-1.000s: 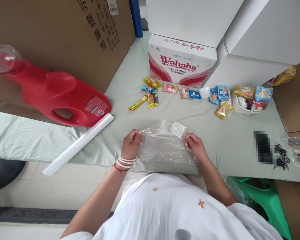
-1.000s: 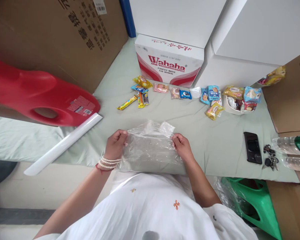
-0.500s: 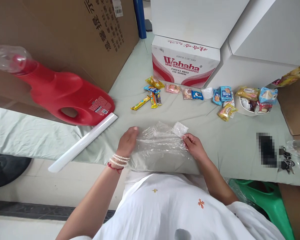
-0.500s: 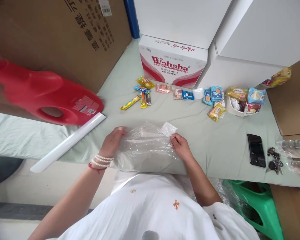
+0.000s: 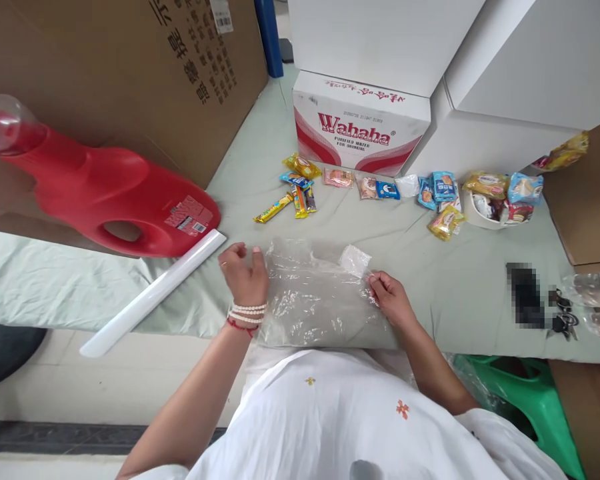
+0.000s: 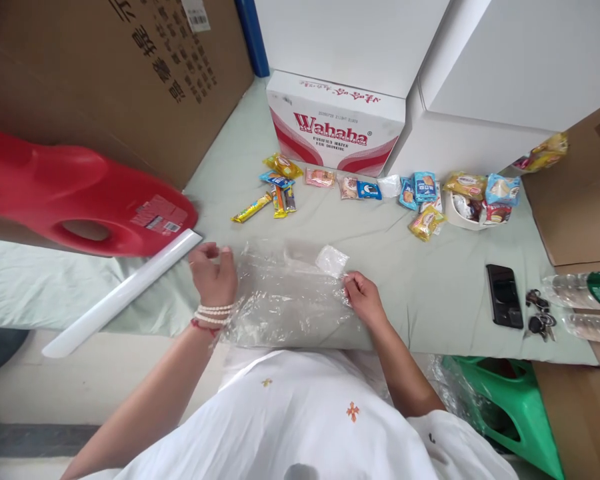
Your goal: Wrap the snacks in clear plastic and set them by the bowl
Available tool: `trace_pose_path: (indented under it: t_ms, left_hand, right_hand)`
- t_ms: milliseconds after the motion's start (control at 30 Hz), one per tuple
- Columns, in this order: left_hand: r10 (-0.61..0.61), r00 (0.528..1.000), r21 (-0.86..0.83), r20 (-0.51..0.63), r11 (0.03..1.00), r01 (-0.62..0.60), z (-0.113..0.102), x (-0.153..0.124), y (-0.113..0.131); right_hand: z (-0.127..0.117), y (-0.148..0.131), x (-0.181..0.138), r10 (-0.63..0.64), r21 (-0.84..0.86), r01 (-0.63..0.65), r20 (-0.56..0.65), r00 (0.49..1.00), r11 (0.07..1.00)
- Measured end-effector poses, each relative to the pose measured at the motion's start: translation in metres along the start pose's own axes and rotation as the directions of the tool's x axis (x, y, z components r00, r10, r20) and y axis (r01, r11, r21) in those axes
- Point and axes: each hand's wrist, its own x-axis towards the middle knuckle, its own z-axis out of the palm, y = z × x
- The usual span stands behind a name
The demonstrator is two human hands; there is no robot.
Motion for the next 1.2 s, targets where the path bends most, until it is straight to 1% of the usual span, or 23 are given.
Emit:
trace_pose_path:
  t_ms: [33,67,100,133,167,200,233,267,333,400,467,533,600,667,700,767,867,933,1000,1033,1100,1167,1200]
  left_hand:
    - [0.15,0.988,0.051,0.022,0.987,-0.151,-0.004,-0.005,0.002]
    - [0.305,0.945,0.073,0.118,0.946,-0.314,-0.009,-0.009,0.004]
    - [0.435,0.862,0.052,0.261,0.885,-0.463,-0.014,-0.013,0.004]
    - [0.524,0.748,-0.002,0.407,0.82,-0.573,-0.018,-0.016,0.002]
    - [0.572,0.631,-0.068,0.525,0.766,-0.639,-0.021,-0.018,-0.001]
    - [0.587,0.536,-0.12,0.607,0.734,-0.668,-0.023,-0.019,-0.007]
    - [0.582,0.478,-0.149,0.658,0.723,-0.675,-0.025,-0.019,-0.013]
    - [0.567,0.454,-0.158,0.688,0.727,-0.668,-0.026,-0.02,-0.021]
    - [0.532,0.449,-0.162,0.718,0.755,-0.636,-0.026,-0.021,-0.036]
    - [0.515,0.453,-0.186,0.728,0.784,-0.592,-0.025,-0.025,-0.047]
    - [0.525,0.466,-0.235,0.712,0.804,-0.546,-0.023,-0.03,-0.052]
    - [0.535,0.507,-0.276,0.675,0.821,-0.499,-0.018,-0.035,-0.052]
    - [0.508,0.574,-0.255,0.642,0.848,-0.465,-0.013,-0.04,-0.048]
    - [0.476,0.625,-0.184,0.618,0.861,-0.474,-0.009,-0.044,-0.043]
    - [0.477,0.631,-0.152,0.611,0.854,-0.498,-0.008,-0.046,-0.042]
    - [0.516,0.596,-0.122,0.615,0.809,-0.575,-0.007,-0.048,-0.041]
    - [0.571,0.49,-0.13,0.659,0.727,-0.674,-0.008,-0.047,-0.044]
    - [0.577,0.437,-0.133,0.69,0.695,-0.707,-0.008,-0.044,-0.048]
    - [0.574,0.406,-0.133,0.711,0.677,-0.724,-0.006,-0.042,-0.051]
    - [0.572,0.397,-0.132,0.718,0.672,-0.729,-0.006,-0.042,-0.051]
    - [0.57,0.384,-0.131,0.726,0.663,-0.737,-0.004,-0.042,-0.051]
    - [0.565,0.381,-0.126,0.732,0.661,-0.74,-0.003,-0.043,-0.049]
    - [0.562,0.381,-0.122,0.734,0.661,-0.74,-0.003,-0.043,-0.049]
  right_hand:
    - [0.001,-0.002,0.0,-0.01,-0.01,0.01,-0.005,1.0,1.0]
    - [0.002,-0.003,0.001,-0.018,-0.018,0.018,-0.008,1.0,1.0]
    - [0.002,-0.006,0.002,-0.025,-0.028,0.025,-0.004,1.0,0.999]
    - [0.001,-0.008,0.002,-0.033,-0.044,0.033,0.008,0.999,0.998]
    - [-0.003,-0.011,0.004,-0.041,-0.071,0.044,0.04,0.998,0.997]
    - [-0.008,-0.015,0.006,-0.049,-0.107,0.059,0.091,0.995,0.993]
    - [-0.015,-0.019,0.009,-0.056,-0.148,0.078,0.15,0.987,0.986]
    - [-0.023,-0.023,0.013,-0.065,-0.186,0.102,0.194,0.979,0.977]
    - [-0.04,-0.032,0.025,-0.105,-0.247,0.147,0.174,0.979,0.958]
    - [-0.051,-0.04,0.041,-0.178,-0.331,0.171,0.009,0.984,0.928]
    - [-0.049,-0.044,0.057,-0.247,-0.464,0.171,-0.109,0.963,0.869]
    - [-0.037,-0.045,0.068,-0.269,-0.595,0.168,-0.085,0.959,0.786]
    - [-0.019,-0.041,0.074,-0.254,-0.68,0.182,-0.006,0.967,0.71]
    - [-0.006,-0.035,0.076,-0.228,-0.701,0.2,0.055,0.972,0.685]
    - [-0.004,-0.032,0.077,-0.211,-0.681,0.203,0.072,0.975,0.704]
    - [-0.012,-0.028,0.08,-0.194,-0.586,0.2,0.074,0.978,0.785]
    - [-0.05,-0.033,0.094,-0.212,-0.436,0.173,-0.041,0.976,0.883]
    - [-0.081,-0.048,0.107,-0.242,-0.473,0.13,-0.183,0.953,0.871]
    - [-0.1,-0.073,0.122,-0.318,-0.608,0.061,-0.324,0.891,0.791]
    - [-0.101,-0.088,0.129,-0.373,-0.677,0.04,-0.354,0.858,0.735]
    - [-0.081,-0.119,0.142,-0.462,-0.782,0.072,-0.29,0.838,0.62]
    - [-0.034,-0.146,0.156,-0.453,-0.823,0.197,-0.081,0.888,0.532]
    - [-0.004,-0.157,0.163,-0.397,-0.836,0.229,0.015,0.918,0.498]
